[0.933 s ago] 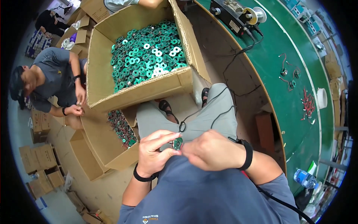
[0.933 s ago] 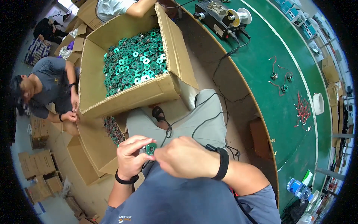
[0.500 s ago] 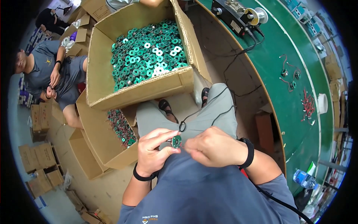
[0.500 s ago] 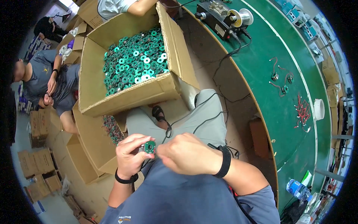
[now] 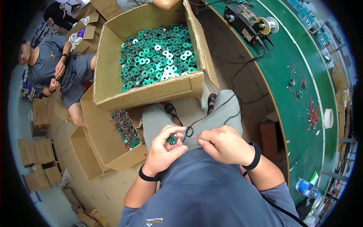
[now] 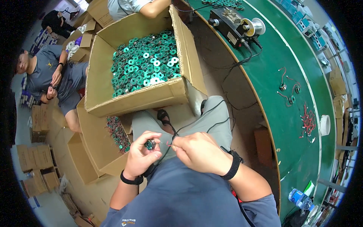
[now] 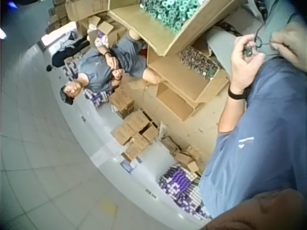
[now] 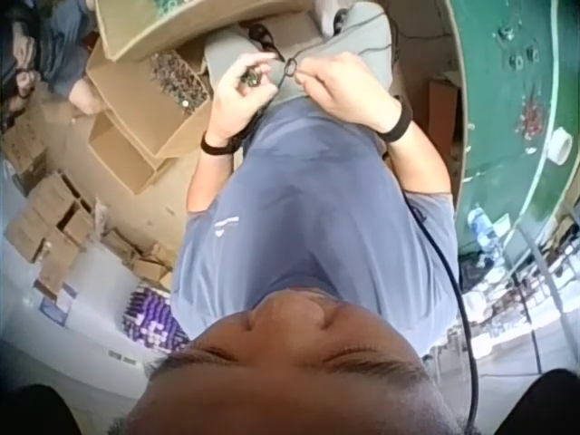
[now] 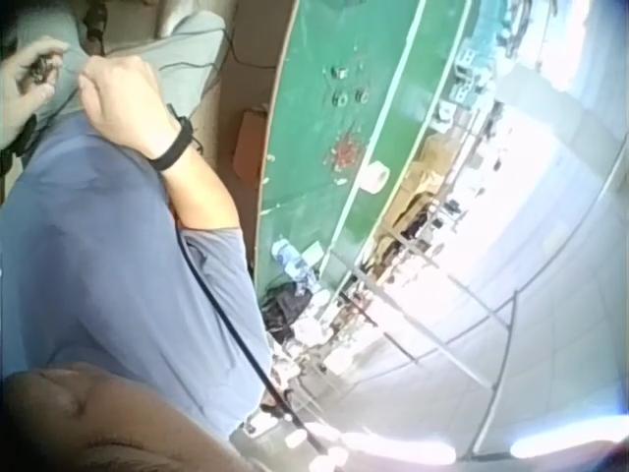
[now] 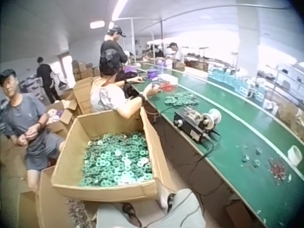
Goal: The person assembles small electronic components by connecting wires to circular green circuit boards, using an assembly jig to hold the components steady.
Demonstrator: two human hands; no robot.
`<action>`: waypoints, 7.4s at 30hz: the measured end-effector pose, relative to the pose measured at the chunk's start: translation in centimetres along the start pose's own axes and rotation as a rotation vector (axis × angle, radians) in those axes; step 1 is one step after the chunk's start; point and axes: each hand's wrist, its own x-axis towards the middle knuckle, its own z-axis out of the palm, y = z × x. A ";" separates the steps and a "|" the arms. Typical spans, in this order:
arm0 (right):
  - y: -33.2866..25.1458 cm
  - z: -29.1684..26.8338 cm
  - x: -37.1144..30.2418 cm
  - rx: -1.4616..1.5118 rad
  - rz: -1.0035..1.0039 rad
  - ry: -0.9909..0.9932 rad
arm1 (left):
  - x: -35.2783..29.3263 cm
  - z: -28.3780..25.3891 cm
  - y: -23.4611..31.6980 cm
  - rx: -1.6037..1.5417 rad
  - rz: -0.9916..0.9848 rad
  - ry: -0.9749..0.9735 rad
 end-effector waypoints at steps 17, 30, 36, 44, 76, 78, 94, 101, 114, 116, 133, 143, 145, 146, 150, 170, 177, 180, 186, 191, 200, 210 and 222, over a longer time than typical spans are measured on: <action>7.5 -18.8 -20.0 -0.752 0.957 0.872 | 0.5 -1.9 -2.1 0.083 -0.180 -0.036; 2.4 -7.7 -11.8 0.081 0.374 0.587 | 7.8 11.1 1.7 0.600 0.394 -0.358; 6.9 -8.5 -10.6 -0.162 0.321 0.857 | 13.5 12.7 1.7 0.445 0.377 -0.168; 13.1 -11.0 -14.7 -0.543 0.423 1.116 | 18.7 7.3 8.2 0.477 0.373 0.099; 14.0 -10.8 -12.8 -0.587 0.630 1.044 | 49.9 -20.8 -1.5 1.395 -0.303 0.624; 14.0 -10.8 -12.9 -0.566 0.625 1.039 | 50.0 -21.3 -1.4 1.401 -0.277 0.617; 13.5 -11.3 -13.0 -0.534 0.572 1.141 | 46.4 -19.1 4.5 1.076 0.168 0.627; 11.6 -14.8 -12.4 -0.282 0.566 1.084 | 27.1 -12.4 16.3 0.570 0.490 0.561; 18.4 -22.4 -15.2 -0.844 0.823 1.002 | 6.3 -2.4 2.0 0.192 0.313 0.260; 17.5 -22.2 -14.7 -0.864 0.753 1.070 | 5.1 -1.3 1.4 0.212 0.275 0.218; 3.1 -6.5 -8.5 0.970 0.190 0.983 | 5.5 6.7 2.4 0.447 0.373 -0.137; 1.5 -0.8 -4.7 0.580 0.354 0.641 | 5.3 7.2 0.0 0.110 0.106 -0.028; 1.8 -2.3 -5.2 -0.118 0.165 0.661 | 4.8 5.9 -0.1 -0.043 -0.008 -0.029; 1.5 -2.5 -4.8 -0.171 0.101 0.665 | 4.8 5.0 -0.7 -0.056 -0.050 -0.106; 1.8 -1.6 -4.5 -0.089 0.127 0.347 | 4.3 3.7 -0.9 -0.117 -0.151 -0.185; 2.3 1.2 -3.3 0.067 0.052 0.374 | 3.2 1.4 -0.9 0.209 -0.033 -0.180; 3.5 0.7 -4.0 0.670 0.481 0.058 | 3.0 1.4 -0.6 0.250 0.092 -0.182; 2.2 0.3 -3.6 0.531 0.393 0.092 | 3.0 1.3 -1.0 0.210 0.070 -0.170; 2.2 0.1 -3.5 0.366 0.209 0.109 | 3.1 1.0 -0.4 0.371 0.137 -0.204; 2.6 0.5 -3.5 0.355 0.184 0.097 | 3.1 1.2 -0.4 0.379 0.179 -0.194; 1.8 0.3 -2.7 0.399 0.201 0.069 | 2.7 1.3 -1.5 0.273 0.189 -0.127; 2.7 1.7 -2.6 0.349 0.080 0.198 | 3.5 0.3 -0.7 0.454 0.243 -0.158; 1.6 1.0 -2.2 0.304 0.195 0.143 | 3.0 0.9 0.0 0.597 0.300 -0.089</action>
